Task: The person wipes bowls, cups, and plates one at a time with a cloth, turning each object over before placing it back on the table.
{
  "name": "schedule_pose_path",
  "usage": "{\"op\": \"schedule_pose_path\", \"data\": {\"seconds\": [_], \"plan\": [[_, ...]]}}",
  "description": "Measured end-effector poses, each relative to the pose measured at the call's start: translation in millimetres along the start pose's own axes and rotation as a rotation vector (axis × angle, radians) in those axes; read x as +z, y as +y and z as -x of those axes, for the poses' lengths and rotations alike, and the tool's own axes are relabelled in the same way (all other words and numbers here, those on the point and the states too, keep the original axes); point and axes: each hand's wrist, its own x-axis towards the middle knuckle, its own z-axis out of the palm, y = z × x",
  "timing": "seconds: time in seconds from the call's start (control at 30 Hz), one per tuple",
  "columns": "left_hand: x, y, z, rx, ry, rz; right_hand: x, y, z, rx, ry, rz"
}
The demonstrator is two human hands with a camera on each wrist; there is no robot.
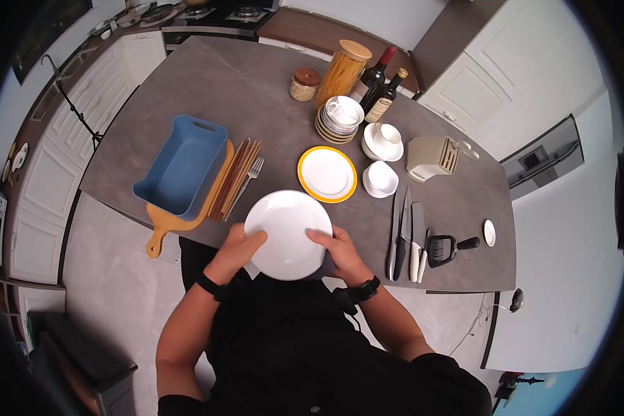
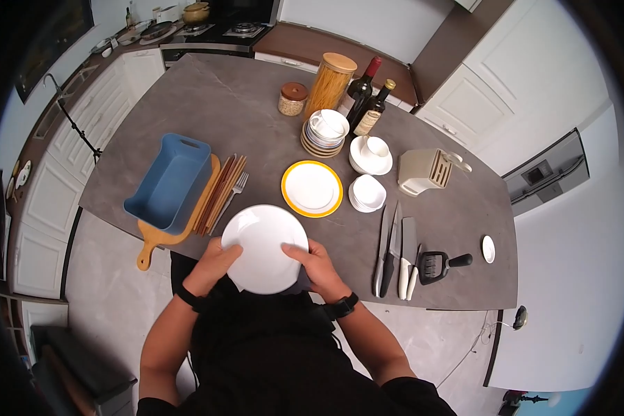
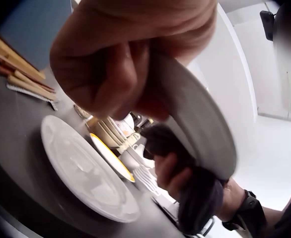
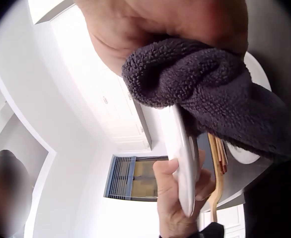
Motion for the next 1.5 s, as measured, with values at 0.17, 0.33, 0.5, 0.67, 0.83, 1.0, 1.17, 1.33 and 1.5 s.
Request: {"op": "schedule_pose_path", "data": {"seconds": [0.17, 0.33, 0.5, 0.67, 0.83, 1.0, 1.17, 1.33, 1.5], "plan": [[-15.3, 27.6, -14.6, -0.097, -0.53, -0.379, -7.2, -7.9, 12.7, 0.042, -0.173, 0.383], [-5.8, 40.2, -40.8, -0.121, -0.492, -0.57, -2.8, -10.6, 16.3, 0.037, -0.135, 0.315], [17.6, -4.8, -25.7, 0.087, 0.127, -0.142, -7.7, -0.2, 5.1, -0.081, 0.083, 0.042], [35.8, -37.2, -21.9, 0.204, 0.454, 0.06, 9.3, 6.9, -6.7, -0.189, 0.103, 0.062], [2.3, -28.2, -17.0, 0.114, 0.283, -0.175, -1.5, 5.1, -12.4, -0.162, 0.048, 0.055], [1.8, -14.1, -14.6, 0.105, -0.066, -0.502, -3.0, -10.0, -6.1, -0.018, 0.019, 0.112], [21.7, -4.5, -23.9, 0.143, -0.119, -0.436, -8.0, -11.8, -12.3, 0.153, -0.181, -0.254], [68.9, -18.6, -32.4, 0.308, 0.268, -0.087, -32.7, 52.1, -25.1, -0.104, -0.439, -0.684], [68.5, -31.2, -51.9, 0.234, 0.504, -0.111, -8.9, 36.1, -21.7, -0.216, -0.184, -0.211]]}}
